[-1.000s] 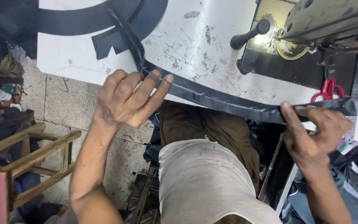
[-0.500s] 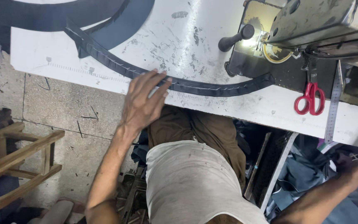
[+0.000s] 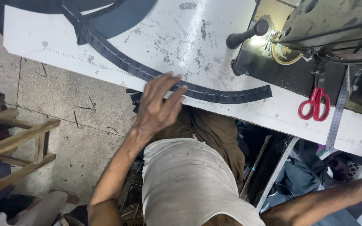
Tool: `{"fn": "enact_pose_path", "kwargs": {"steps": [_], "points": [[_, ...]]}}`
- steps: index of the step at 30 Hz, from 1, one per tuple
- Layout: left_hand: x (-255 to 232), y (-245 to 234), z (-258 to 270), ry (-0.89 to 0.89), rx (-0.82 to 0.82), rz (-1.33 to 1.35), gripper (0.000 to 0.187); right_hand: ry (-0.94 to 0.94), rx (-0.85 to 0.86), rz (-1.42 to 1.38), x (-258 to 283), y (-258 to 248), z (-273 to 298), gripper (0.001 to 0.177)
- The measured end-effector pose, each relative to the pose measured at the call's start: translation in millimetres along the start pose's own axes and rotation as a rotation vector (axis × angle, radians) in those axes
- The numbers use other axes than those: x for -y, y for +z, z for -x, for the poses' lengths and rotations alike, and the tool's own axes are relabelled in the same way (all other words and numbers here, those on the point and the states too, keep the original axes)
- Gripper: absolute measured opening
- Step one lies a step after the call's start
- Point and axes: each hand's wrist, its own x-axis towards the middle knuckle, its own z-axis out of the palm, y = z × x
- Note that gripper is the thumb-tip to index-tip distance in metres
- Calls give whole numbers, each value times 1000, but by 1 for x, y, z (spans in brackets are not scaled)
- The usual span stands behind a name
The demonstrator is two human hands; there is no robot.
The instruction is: The person marks a long strip of dark fabric with a metal ruler and a marking tool, then cuts it into smaller pieces using scissors. The person repeatedly measures, marks, and cuts the fabric on a white work table.
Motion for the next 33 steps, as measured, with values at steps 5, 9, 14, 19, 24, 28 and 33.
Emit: {"fn": "enact_pose_path", "kwargs": {"steps": [5, 9, 14, 19, 24, 28, 33], "points": [[-85, 77, -26, 68, 107, 406, 65, -181, 293, -262, 97, -1, 39, 68], [-144, 137, -60, 65, 85, 496, 100, -164, 654, -375, 161, 18, 41, 70], [-172, 177, -84, 37, 105, 512, 82, -428, 457, -180, 193, 8, 16, 56], [-180, 187, -86, 60, 51, 487, 75, -389, 307, -40, 164, 7, 13, 17], [-184, 190, -83, 24, -12, 435, 71, -403, 257, -69, 99, 8, 25, 28], [-191, 189, -78, -23, 33, 370, 71, -269, -32, -277, 49, -15, 35, 45], [-171, 138, -77, -62, -72, 410, 80, 78, -220, -507, 28, -12, 51, 46]]}}
